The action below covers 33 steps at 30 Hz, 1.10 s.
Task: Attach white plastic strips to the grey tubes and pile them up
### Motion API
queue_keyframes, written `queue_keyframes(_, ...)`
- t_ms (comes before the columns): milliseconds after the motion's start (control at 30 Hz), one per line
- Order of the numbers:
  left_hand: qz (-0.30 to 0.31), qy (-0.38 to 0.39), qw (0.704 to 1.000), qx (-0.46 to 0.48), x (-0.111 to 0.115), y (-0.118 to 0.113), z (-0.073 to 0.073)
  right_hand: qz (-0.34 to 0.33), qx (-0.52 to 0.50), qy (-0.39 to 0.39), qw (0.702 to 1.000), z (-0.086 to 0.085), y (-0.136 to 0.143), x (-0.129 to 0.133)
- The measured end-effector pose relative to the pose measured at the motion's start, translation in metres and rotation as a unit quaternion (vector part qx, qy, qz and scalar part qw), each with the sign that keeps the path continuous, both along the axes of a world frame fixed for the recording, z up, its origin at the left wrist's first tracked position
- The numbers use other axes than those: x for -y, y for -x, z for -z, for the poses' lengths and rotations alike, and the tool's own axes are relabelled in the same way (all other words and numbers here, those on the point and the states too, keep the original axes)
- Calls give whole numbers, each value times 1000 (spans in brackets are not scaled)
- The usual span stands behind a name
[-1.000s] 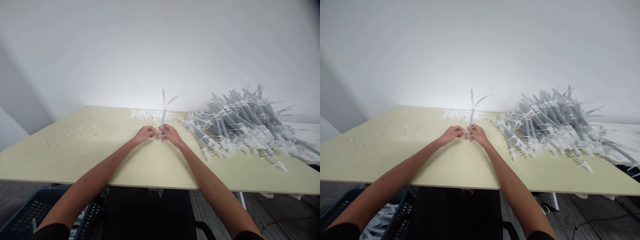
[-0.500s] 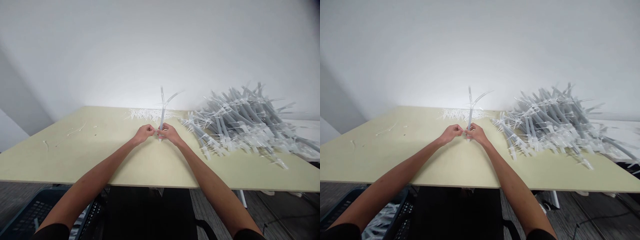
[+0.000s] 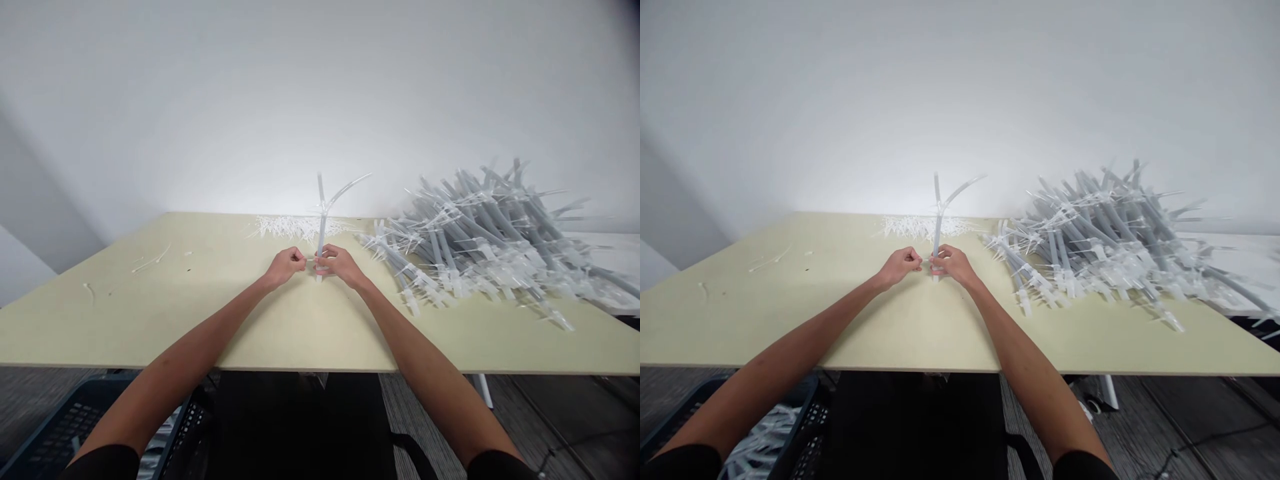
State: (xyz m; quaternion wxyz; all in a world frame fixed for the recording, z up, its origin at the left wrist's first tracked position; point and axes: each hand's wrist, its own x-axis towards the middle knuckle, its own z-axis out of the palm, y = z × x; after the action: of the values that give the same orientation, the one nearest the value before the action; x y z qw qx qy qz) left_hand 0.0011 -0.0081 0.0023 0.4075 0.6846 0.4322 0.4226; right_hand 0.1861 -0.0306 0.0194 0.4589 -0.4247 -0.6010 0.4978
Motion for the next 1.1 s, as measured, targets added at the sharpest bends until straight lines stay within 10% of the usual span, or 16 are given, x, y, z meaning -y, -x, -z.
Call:
queue_keyframes(467, 122, 73, 984, 106, 9, -5, -3, -54, -51, 5, 997, -7, -2, 3)
queue_keyframes(867, -64, -216, 973, -49, 30, -17, -12, -7, -102, 14, 995, -3, 13, 5)
queue_keyframes(1100, -53, -68, 996, 9, 22, -18, -1, -6, -85, 12, 996, 1, 9, 3)
